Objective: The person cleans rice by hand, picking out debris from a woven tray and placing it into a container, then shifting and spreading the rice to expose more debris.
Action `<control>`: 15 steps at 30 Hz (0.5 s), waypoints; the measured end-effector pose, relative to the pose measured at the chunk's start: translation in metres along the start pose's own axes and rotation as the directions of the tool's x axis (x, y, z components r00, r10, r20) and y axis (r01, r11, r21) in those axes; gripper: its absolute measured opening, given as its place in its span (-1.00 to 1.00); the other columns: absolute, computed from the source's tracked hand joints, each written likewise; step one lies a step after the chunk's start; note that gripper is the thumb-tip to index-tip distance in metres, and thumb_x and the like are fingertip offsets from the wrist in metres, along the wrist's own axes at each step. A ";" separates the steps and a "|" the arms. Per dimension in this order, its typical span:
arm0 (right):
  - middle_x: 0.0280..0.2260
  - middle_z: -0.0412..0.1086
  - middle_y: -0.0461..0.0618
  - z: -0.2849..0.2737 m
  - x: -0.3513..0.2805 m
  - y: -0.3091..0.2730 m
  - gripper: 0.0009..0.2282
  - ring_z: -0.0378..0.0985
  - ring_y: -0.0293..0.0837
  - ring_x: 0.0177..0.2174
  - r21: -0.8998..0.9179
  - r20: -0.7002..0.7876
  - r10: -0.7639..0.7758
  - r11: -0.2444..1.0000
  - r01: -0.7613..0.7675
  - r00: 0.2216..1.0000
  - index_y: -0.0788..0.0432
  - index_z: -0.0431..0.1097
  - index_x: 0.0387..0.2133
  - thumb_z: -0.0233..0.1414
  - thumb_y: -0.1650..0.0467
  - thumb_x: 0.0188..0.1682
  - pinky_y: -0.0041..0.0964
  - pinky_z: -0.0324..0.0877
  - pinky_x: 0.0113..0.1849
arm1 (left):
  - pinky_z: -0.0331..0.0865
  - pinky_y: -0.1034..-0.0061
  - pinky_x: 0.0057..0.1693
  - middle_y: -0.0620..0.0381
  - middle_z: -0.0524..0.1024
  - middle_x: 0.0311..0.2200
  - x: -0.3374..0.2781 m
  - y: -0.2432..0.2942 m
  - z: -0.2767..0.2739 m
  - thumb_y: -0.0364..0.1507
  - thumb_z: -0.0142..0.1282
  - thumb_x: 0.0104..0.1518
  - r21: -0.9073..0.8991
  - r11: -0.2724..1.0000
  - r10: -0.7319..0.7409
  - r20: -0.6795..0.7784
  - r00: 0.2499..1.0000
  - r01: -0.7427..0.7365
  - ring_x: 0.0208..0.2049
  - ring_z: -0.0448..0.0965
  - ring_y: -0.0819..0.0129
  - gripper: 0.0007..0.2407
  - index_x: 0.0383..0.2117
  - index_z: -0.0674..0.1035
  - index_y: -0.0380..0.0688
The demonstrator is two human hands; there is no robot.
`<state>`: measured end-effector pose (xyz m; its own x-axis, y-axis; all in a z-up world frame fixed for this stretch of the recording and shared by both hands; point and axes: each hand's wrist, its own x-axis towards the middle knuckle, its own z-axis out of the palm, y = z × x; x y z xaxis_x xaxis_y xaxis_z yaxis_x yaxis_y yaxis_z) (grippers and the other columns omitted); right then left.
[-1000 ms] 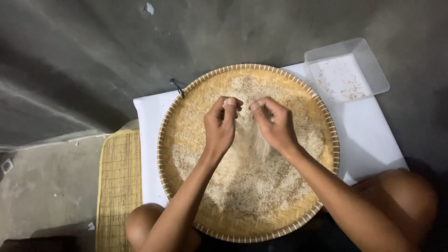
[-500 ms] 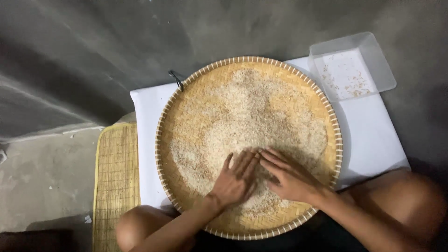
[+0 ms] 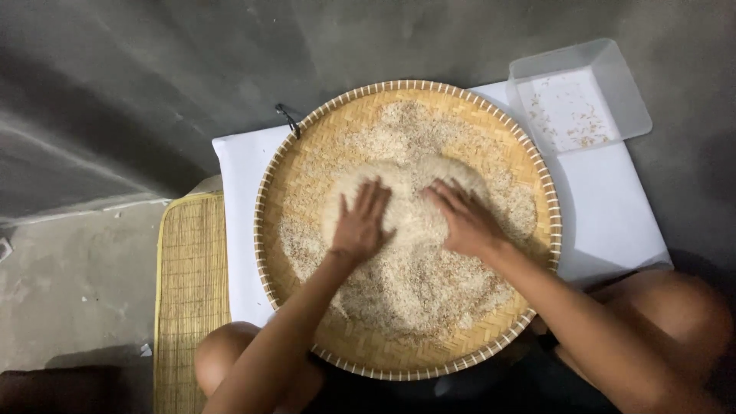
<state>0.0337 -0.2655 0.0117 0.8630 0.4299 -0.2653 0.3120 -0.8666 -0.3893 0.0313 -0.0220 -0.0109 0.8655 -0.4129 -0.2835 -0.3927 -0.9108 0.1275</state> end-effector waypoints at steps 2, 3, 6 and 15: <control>0.39 -0.10 0.18 -0.001 0.007 0.014 -0.03 -0.12 0.29 0.34 -0.008 -0.020 0.042 0.999 -0.042 0.999 -0.08 -0.13 0.43 0.26 0.54 -0.30 0.38 -0.07 0.26 | -0.08 -0.30 0.39 -0.02 -0.22 0.49 -0.001 -0.014 -0.001 -0.06 -0.10 0.26 0.025 0.999 -0.040 0.009 0.999 0.039 0.49 -0.20 -0.04 -0.34 0.46 -0.01 0.11; 0.38 -0.09 0.20 -0.001 0.011 0.021 -0.08 -0.12 0.29 0.34 -0.016 -0.034 0.082 0.996 -0.082 0.996 -0.04 -0.11 0.42 0.26 0.50 -0.25 0.38 -0.04 0.25 | -0.03 -0.30 0.38 -0.03 -0.18 0.49 -0.001 -0.021 -0.002 -0.07 -0.08 0.25 0.046 0.996 -0.083 0.020 0.996 0.082 0.49 -0.18 -0.07 -0.35 0.46 0.00 0.16; 0.41 -0.17 0.12 0.004 0.010 0.037 -0.13 -0.14 0.32 0.35 -0.018 0.065 0.148 0.989 -0.147 0.987 -0.18 -0.18 0.45 0.21 0.35 -0.14 0.40 -0.08 0.25 | 0.13 -0.24 0.33 0.02 -0.05 0.44 -0.007 -0.029 0.003 -0.11 0.11 0.16 -0.005 0.993 -0.114 0.061 0.992 0.114 0.45 -0.04 -0.06 -0.34 0.41 0.10 0.25; -0.08 0.53 0.17 -0.003 -0.035 0.003 -0.62 0.55 0.19 -0.02 0.252 -0.163 0.055 0.968 -0.012 0.985 0.11 0.51 0.00 -0.10 0.63 -0.02 0.06 0.50 -0.04 | 0.61 0.27 -0.29 0.27 0.66 -0.36 -0.019 0.003 0.030 -0.41 -0.12 0.27 -0.248 0.969 -0.060 -0.210 0.976 0.006 -0.37 0.73 0.23 -0.76 -0.10 0.61 0.30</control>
<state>0.0061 -0.2840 0.0224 0.9320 0.3348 -0.1388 0.1915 -0.7800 -0.5958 0.0045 -0.0166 -0.0339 0.9336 -0.3481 -0.0845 -0.2977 -0.8852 0.3573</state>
